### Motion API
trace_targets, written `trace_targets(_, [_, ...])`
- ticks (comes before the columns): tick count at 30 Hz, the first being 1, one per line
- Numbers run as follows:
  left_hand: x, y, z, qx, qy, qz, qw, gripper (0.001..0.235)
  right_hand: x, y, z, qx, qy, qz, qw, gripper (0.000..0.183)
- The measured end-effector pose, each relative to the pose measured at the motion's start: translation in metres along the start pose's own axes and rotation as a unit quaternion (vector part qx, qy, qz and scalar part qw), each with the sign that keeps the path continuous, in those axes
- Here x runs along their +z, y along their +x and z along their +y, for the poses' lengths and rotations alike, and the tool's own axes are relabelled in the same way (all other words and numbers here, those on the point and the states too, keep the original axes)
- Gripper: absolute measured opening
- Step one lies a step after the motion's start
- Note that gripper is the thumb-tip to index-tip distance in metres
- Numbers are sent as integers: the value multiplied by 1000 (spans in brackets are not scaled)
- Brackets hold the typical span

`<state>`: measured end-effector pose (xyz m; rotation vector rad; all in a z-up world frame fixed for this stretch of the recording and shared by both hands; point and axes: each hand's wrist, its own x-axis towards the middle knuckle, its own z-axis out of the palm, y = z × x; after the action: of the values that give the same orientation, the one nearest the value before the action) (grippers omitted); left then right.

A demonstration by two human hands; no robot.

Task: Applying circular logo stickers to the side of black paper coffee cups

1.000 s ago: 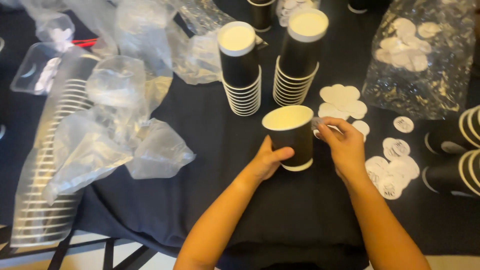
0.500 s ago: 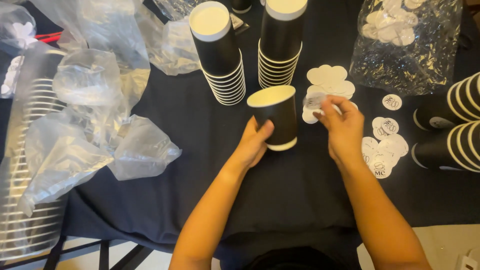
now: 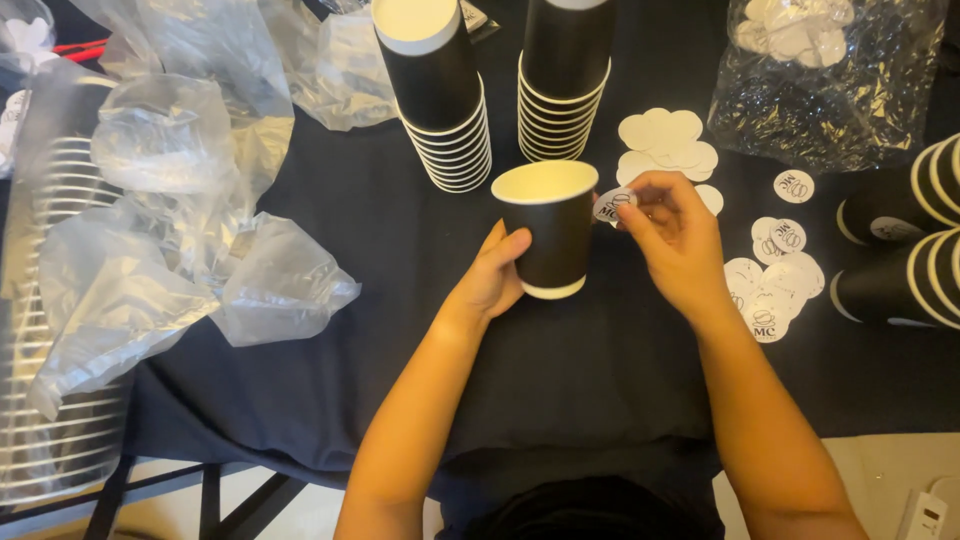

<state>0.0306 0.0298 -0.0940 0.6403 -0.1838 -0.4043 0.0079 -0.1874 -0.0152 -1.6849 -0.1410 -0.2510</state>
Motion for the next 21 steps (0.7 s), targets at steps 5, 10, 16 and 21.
trace_targets(5, [-11,-4,-14,5,13,-42,999,66,4,0,-10,-22,-62,6,998,22])
trace_targets(10, [-2,-5,-12,13,32,-64,997,70,7,-1,-12,-17,-61,31,998,46])
trace_targets(16, [-12,1,-14,29,14,-79,996,70,8,2,8,100,44,66,992,24])
trace_targets(21, [-12,2,-11,40,13,-84,996,71,16,2,1,227,193,68,952,7])
